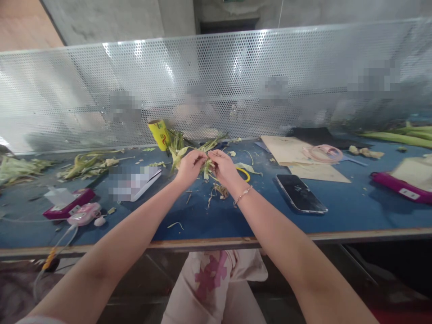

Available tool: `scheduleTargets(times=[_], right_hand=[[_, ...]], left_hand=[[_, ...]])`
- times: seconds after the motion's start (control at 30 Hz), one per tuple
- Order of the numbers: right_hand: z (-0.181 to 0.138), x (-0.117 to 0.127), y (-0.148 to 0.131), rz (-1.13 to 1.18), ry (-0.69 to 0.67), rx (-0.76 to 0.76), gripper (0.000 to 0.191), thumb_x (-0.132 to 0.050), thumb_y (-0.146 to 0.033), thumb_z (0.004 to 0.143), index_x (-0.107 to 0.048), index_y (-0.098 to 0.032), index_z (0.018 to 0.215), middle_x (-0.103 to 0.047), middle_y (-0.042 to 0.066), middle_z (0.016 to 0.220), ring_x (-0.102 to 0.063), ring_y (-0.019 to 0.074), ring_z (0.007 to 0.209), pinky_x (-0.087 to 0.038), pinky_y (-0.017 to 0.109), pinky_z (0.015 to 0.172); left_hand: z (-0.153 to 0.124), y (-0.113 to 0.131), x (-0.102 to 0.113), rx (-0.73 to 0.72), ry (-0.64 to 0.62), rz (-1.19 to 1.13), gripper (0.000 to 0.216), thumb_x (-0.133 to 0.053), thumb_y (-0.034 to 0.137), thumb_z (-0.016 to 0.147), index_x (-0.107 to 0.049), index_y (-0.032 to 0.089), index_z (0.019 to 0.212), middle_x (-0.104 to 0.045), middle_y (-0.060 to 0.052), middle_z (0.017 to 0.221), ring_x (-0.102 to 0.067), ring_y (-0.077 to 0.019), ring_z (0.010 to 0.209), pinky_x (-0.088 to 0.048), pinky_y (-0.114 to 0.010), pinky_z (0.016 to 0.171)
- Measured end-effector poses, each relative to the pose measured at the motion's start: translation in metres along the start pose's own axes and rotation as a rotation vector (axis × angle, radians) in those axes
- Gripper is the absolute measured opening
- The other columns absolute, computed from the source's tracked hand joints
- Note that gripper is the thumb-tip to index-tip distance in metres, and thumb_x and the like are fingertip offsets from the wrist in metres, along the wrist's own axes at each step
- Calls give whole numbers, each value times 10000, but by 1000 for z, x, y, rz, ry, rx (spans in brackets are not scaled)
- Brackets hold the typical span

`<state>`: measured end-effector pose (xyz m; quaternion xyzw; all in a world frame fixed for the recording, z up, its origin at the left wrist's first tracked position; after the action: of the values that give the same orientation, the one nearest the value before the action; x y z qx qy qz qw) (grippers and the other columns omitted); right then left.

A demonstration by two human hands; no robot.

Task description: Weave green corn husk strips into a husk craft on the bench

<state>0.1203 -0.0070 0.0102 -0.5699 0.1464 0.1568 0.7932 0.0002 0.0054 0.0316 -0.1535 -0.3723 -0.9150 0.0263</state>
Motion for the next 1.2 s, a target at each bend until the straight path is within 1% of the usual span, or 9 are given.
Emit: scheduleTargets(times=[0.23, 0.57, 0.63, 0.7, 0.77, 0.87, 0.93, 1.07, 1.2], right_hand=[[2, 1, 3, -33, -17, 30, 330, -712, -380, 672, -432, -212, 628, -341, -62, 579, -352, 65, 476, -340, 202, 433], [3, 2, 5, -17, -31, 17, 330, -697, -376, 687, -416, -216, 624, -342, -58, 577, -332, 75, 475, -340, 221, 438], [3, 1, 4, 26, -29, 10, 327, -714, -368, 674, -429, -214, 629, -354, -61, 578, -332, 69, 472, -340, 219, 444], [3, 1, 3, 68, -23, 11, 325, -732, -359, 665, -444, -211, 638, -365, -64, 580, -336, 60, 468, -345, 208, 447], [3, 0, 1, 89, -18, 9, 321, -739, -355, 672, -454, -209, 642, -367, -67, 574, -337, 53, 462, -346, 192, 440], [3, 0, 0, 122, -14, 8, 310, -738, -340, 687, -466, -202, 635, -363, -70, 554, -337, 45, 455, -339, 167, 424], [3, -1, 0, 154, -33, 6, 298, -739, -317, 694, -475, -194, 632, -373, -71, 549, -349, 39, 459, -337, 155, 424], [2, -2, 2, 185, -74, -13, 267, -732, -281, 708, -492, -188, 637, -397, -70, 551, -362, 35, 463, -337, 155, 427], [-1, -4, 2, 186, -105, -60, 252, -728, -260, 711, -492, -188, 661, -392, -74, 547, -347, 35, 451, -322, 159, 421]], left_hand=[[1, -1, 0, -52, -48, 39, 212, -546, 29, 716, -614, 217, 647, -577, -19, 724, -514, -164, 759, -387, -289, 794], [-1, 1, 0, -64, -77, 14, 192, -555, 41, 717, -601, 209, 637, -571, -26, 736, -512, -160, 776, -391, -288, 813], [-1, -3, -1, -40, -36, -7, 158, -568, 70, 725, -599, 209, 657, -569, -21, 727, -511, -154, 754, -397, -287, 796], [0, -10, -1, 24, 12, -60, 91, -588, 131, 743, -594, 209, 696, -559, -12, 708, -502, -142, 700, -401, -279, 745], [0, -18, -1, 79, 15, -120, 46, -591, 220, 772, -579, 205, 730, -543, -6, 695, -486, -130, 658, -395, -268, 689], [0, -22, -3, 57, -74, -126, 185, -519, 337, 836, -534, 191, 723, -511, -6, 704, -469, -125, 670, -387, -263, 665], [-2, -20, -3, 21, -128, -69, 240, -467, 367, 867, -498, 186, 711, -491, -1, 705, -456, -121, 681, -383, -262, 674], [-4, -12, -4, 29, -140, 37, 248, -439, 337, 885, -437, 187, 688, -439, 23, 644, -411, -105, 641, -358, -251, 654], [-2, -11, -3, 56, -146, -32, 281, -476, 340, 867, -412, 184, 642, -388, 40, 597, -370, -92, 587, -333, -241, 606]])
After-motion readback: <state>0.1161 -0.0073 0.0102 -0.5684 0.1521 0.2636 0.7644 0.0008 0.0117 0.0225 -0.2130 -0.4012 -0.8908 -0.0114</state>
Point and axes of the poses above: each hand's wrist, its own z-axis towards the middle knuckle, its own x-axis out of the back of the hand, y = z × x, the point moved 2 cm from there along z, towards the middle knuckle
